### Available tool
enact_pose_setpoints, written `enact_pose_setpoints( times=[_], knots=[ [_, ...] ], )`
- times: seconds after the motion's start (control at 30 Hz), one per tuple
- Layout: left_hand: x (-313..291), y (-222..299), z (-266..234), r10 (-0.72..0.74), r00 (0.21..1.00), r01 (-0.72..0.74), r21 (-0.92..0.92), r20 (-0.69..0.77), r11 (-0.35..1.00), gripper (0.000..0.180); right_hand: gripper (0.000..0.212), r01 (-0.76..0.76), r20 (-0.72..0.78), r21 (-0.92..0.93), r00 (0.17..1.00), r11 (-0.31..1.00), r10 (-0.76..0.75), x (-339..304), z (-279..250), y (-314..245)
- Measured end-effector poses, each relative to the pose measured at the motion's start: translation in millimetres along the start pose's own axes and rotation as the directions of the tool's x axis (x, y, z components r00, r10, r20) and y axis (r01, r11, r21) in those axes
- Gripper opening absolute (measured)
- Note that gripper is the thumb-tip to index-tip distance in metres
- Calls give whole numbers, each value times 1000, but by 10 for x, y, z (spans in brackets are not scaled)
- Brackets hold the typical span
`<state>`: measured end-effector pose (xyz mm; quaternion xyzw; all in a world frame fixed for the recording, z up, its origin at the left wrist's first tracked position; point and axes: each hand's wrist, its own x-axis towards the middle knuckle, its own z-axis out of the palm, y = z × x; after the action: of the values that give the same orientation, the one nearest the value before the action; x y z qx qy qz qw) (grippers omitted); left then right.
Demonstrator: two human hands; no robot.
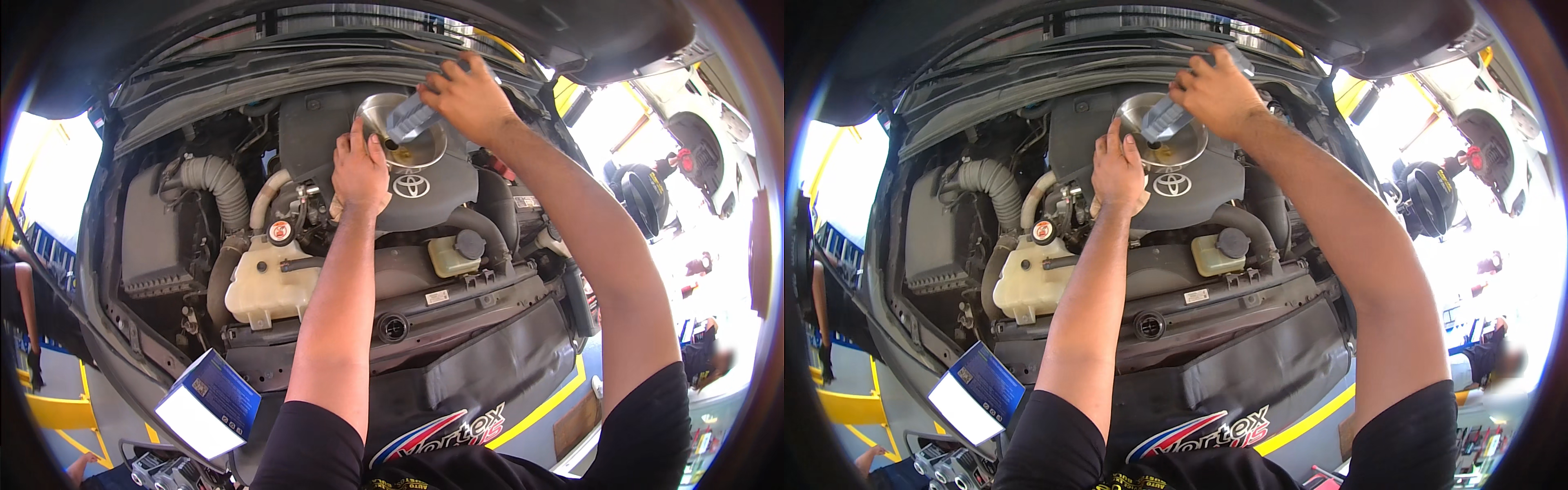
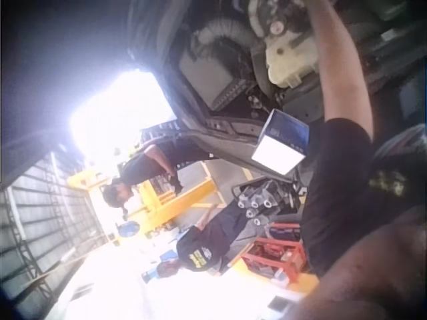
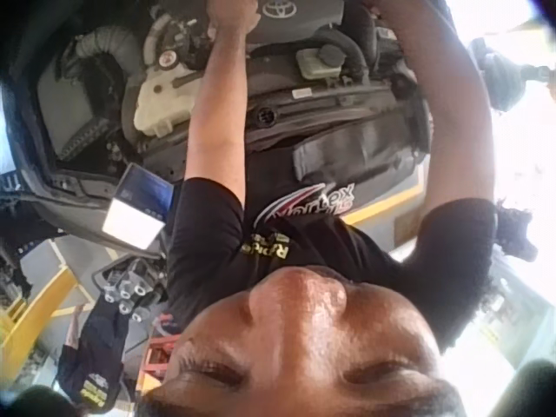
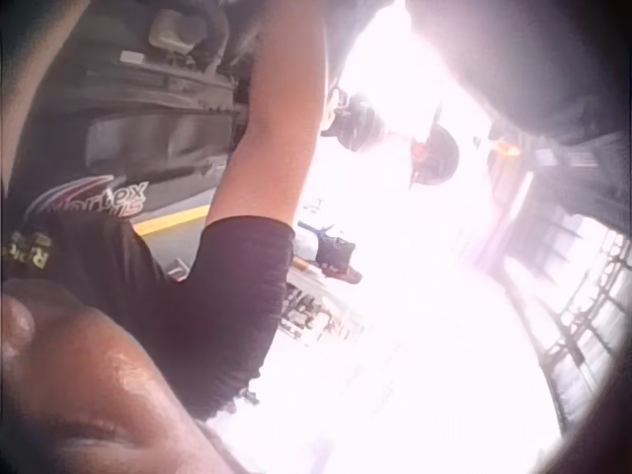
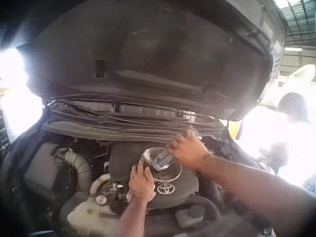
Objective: The person pours engine oil from multiple bottles into a car engine using a funnel. They repeatedly pick up bottles, pour the oil, and place the empty bottles on a nearby cart.
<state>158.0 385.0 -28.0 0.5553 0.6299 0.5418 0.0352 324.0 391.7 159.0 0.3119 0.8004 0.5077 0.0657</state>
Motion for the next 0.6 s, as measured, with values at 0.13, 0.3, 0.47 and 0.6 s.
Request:
enact_pose_setpoints(
  times=[0.13,0.3,0.47,0.6],
  knots=[
    [6,-4,-9,-10,1000,10,-28,18,1000,46,35,-17,16,-8,1000,1000,17,-16,-34,13],
    [-2,7,5,7,1000,-7,-41,-8,999,46,40,-97,-4,12,995,995,97,-141,-26,9],
    [-26,4,-18,10,1000,-10,-59,3,998,46,40,-172,43,48,985,984,170,-218,-119,0],
    [-31,60,-62,19,999,-16,-60,36,998,45,47,-189,138,56,974,980,179,-302,-92,9]
  ],
)
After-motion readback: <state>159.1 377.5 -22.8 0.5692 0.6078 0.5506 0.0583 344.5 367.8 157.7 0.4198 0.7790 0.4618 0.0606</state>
